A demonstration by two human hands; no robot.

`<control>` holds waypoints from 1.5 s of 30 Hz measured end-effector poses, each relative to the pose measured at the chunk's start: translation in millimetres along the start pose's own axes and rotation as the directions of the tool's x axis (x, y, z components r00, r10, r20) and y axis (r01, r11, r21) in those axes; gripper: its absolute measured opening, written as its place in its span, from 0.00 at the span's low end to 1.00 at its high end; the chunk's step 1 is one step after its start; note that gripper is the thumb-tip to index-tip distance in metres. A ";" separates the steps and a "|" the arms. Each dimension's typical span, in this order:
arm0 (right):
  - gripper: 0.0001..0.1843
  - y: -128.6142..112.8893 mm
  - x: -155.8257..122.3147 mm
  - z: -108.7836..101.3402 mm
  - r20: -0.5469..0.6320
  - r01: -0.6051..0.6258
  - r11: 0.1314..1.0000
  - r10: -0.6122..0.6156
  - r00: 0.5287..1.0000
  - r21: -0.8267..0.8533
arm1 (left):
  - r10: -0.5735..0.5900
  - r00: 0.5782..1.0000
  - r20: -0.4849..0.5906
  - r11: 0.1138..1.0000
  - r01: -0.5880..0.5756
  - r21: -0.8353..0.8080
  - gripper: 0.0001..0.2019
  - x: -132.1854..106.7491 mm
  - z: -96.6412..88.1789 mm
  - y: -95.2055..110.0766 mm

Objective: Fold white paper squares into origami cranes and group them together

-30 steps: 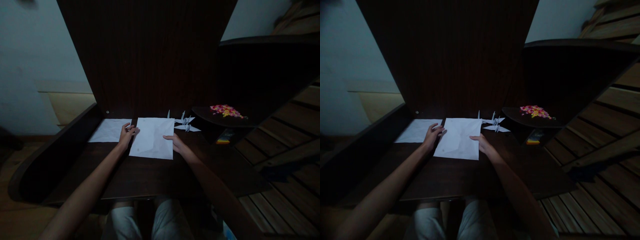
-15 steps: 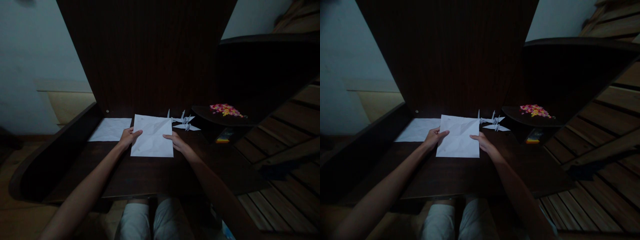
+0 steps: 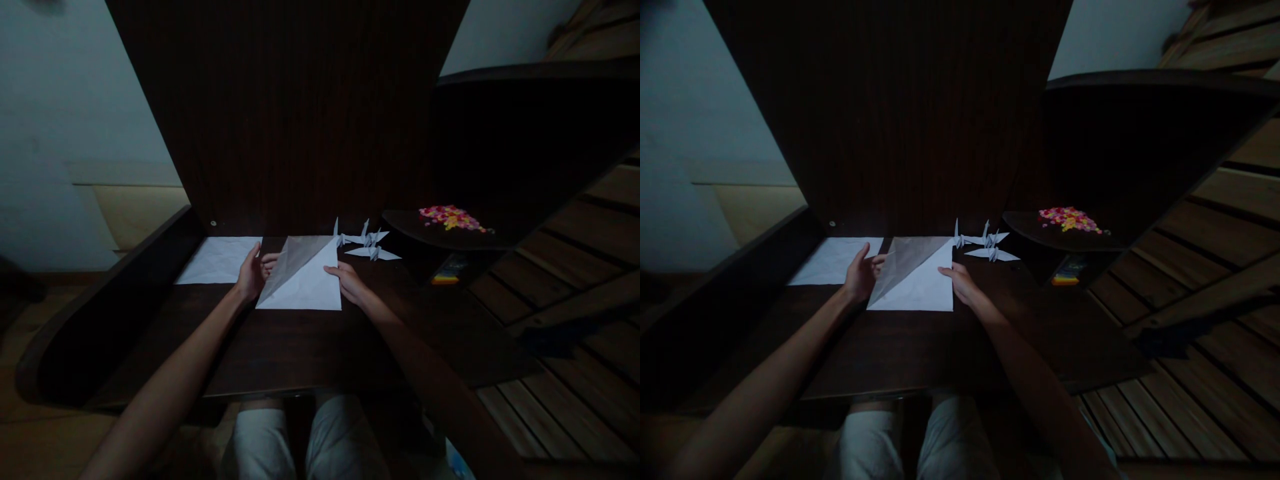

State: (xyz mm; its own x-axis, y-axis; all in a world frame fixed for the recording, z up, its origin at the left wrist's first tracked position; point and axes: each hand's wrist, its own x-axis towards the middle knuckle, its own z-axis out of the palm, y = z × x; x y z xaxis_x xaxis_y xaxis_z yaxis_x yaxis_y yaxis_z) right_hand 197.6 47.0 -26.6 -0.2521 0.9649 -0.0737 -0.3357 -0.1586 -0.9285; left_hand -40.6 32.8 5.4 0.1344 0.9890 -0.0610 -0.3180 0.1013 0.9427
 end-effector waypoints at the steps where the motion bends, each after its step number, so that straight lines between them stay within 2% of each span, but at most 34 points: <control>1: 0.09 -0.6 -0.4 0.3 0.003 -0.008 1.000 0.008 1.000 0.012 | -0.035 0.998 0.054 0.999 0.034 0.013 0.31 -0.3 -0.6 -0.1; 3: 0.10 -1.3 -0.8 0.9 0.003 -0.010 0.999 0.010 1.000 0.037 | 0.024 0.996 0.088 0.997 -0.030 0.071 0.24 -0.9 -0.5 -3.2; 6: 0.10 0.0 -0.2 2.1 0.006 0.009 0.998 -0.009 1.000 0.059 | 0.083 0.986 0.146 0.983 -0.105 0.153 0.33 -2.5 2.9 -10.9; 10: 0.10 4.0 1.3 4.4 -0.015 0.028 0.999 -0.028 0.999 0.036 | -0.035 0.973 0.230 0.959 -0.033 0.283 0.33 -7.6 8.7 -15.4; 12: 0.11 4.6 1.6 5.8 -0.034 0.037 0.999 -0.036 0.999 0.023 | -0.117 0.955 0.272 0.936 0.015 0.353 0.29 -9.9 10.4 -15.4; 14: 0.15 3.3 1.5 6.9 -0.028 0.045 0.998 -0.044 0.999 0.034 | -0.150 0.947 0.283 0.918 0.027 0.397 0.22 -10.7 11.3 -15.8; 18: 0.26 -1.6 -0.9 8.3 0.074 0.072 0.995 -0.076 0.994 0.063 | -0.037 0.986 0.163 0.919 -0.030 0.393 0.20 -7.1 12.4 -19.2; 23: 0.24 -0.4 -6.7 10.6 0.087 0.142 0.983 -0.132 0.987 -0.119 | 0.143 0.990 0.000 0.935 -0.135 0.327 0.20 -0.7 11.0 -24.0; 29: 0.19 0.3 -9.1 12.6 0.134 0.122 0.971 -0.096 0.986 -0.203 | 0.170 0.985 -0.015 0.949 -0.160 0.272 0.16 2.7 8.5 -24.6; 31: 0.19 -0.7 -8.6 12.7 0.107 0.138 0.972 -0.119 0.987 -0.192 | 0.202 0.979 -0.021 0.948 -0.190 0.256 0.20 0.9 9.0 -21.8; 33: 0.19 -1.7 -8.0 12.9 0.055 0.167 0.970 -0.160 0.986 -0.175 | 0.200 0.980 -0.021 0.948 -0.189 0.255 0.29 -2.4 9.9 -17.3; 36: 0.19 -2.6 -7.3 13.0 0.015 0.203 0.965 -0.203 0.979 -0.165 | 0.160 0.986 0.041 0.950 -0.165 0.266 0.40 -8.2 11.7 -10.4; 39: 0.18 -2.7 -7.0 12.9 0.008 0.210 0.962 -0.212 0.977 -0.177 | 0.185 0.977 0.102 0.938 -0.207 0.277 0.45 -12.2 14.1 -6.8; 42: 0.17 -1.9 -6.7 12.5 0.005 0.196 0.960 -0.199 0.980 -0.201 | 0.237 0.961 0.145 0.918 -0.270 0.291 0.43 -13.8 16.5 -6.8; 45: 0.19 -1.0 -6.5 11.9 0.010 0.219 0.952 -0.222 0.975 -0.216 | 0.237 0.960 0.146 0.913 -0.271 0.305 0.39 -13.5 17.5 -8.4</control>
State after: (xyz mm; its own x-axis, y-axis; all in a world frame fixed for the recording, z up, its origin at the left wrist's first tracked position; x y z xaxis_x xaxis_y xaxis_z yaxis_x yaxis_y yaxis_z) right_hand 188.9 38.4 -20.9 -0.1805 0.9739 0.1377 -0.1789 0.1052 -0.9782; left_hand -23.3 16.8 4.1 0.1912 0.9582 0.2127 -0.0408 -0.2087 0.9771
